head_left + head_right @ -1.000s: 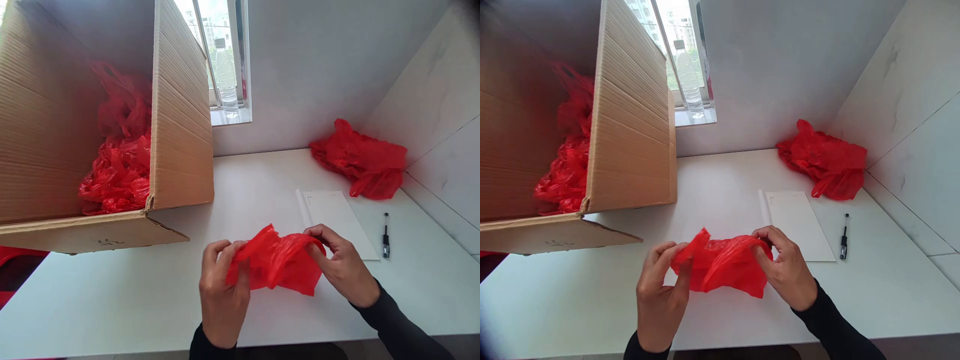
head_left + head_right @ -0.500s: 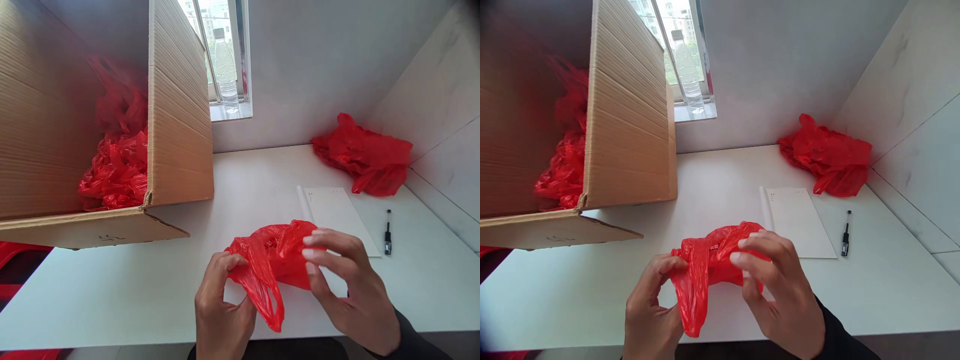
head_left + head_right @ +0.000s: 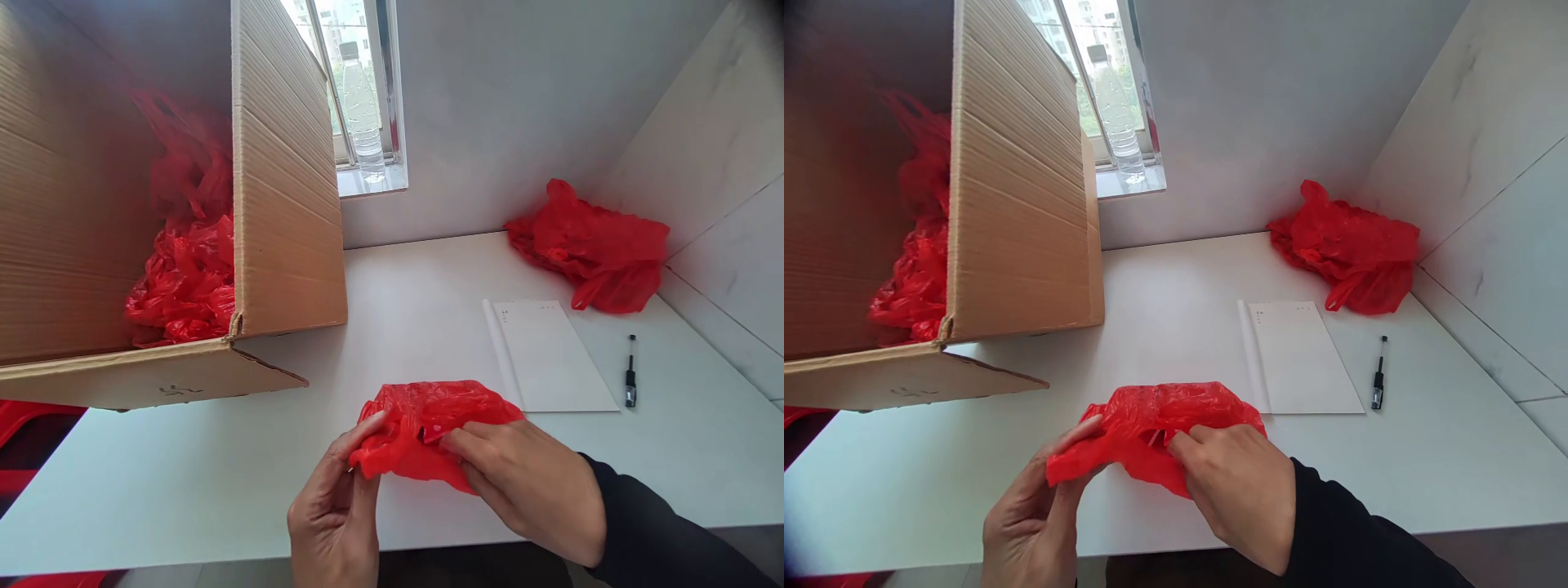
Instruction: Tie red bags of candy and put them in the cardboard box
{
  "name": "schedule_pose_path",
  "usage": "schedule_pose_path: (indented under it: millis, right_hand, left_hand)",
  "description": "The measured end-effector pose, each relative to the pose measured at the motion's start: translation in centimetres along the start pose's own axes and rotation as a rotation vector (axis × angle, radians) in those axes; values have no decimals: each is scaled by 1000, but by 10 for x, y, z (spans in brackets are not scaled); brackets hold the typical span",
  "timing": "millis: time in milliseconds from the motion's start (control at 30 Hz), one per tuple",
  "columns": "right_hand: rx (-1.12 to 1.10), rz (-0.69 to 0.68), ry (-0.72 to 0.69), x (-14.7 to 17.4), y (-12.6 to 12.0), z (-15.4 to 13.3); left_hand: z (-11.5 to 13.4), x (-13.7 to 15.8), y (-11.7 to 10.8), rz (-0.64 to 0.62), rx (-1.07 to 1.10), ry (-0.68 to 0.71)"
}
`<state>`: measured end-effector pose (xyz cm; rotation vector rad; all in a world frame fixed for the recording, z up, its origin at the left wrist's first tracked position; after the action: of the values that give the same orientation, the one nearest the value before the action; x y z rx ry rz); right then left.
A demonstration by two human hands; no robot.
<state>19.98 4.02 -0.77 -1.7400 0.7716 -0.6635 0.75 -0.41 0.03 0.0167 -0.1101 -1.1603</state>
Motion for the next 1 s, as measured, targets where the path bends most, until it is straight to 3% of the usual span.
schedule_pose_path:
  millis: [100, 200, 267, 333, 467, 633, 833, 1000]
  right_hand:
    - [81, -193, -4, -10, 14, 0]
    - [121, -236, 132, -26, 19, 11]
    - [153, -230, 205, -36, 20, 19]
    - [183, -220, 223, -45, 21, 23]
    - [238, -242, 237, -57, 28, 27]
    - [251, -217, 305, -58, 23, 33]
    - [264, -121, 385, -55, 11, 35]
    - [207, -63, 176, -58, 17, 16]
  left_hand:
    - [-11, -3, 5, -83, 279, -207]
    - [-16, -5, 8, -155, 465, -367]
    - [-16, -6, 10, -201, 429, -347]
    - [-16, -7, 12, -220, 261, -263]
    - [-24, -15, 16, -101, -18, -136]
    - [-28, -26, 15, -51, 98, -162]
    - [-10, -30, 17, -145, 298, -196]
    - [-5, -35, 15, -116, 410, -254]
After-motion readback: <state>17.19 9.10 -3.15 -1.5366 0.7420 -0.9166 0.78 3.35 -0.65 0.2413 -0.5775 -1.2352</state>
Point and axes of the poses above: each hand's wrist, its own x-axis away from the middle knuckle, its own y-axis out of the palm, z = x × y, the point moved 4 cm from there along -x, towards the middle knuckle, and after that the axes turned 12 degrees about x, right-handed, at the moved point
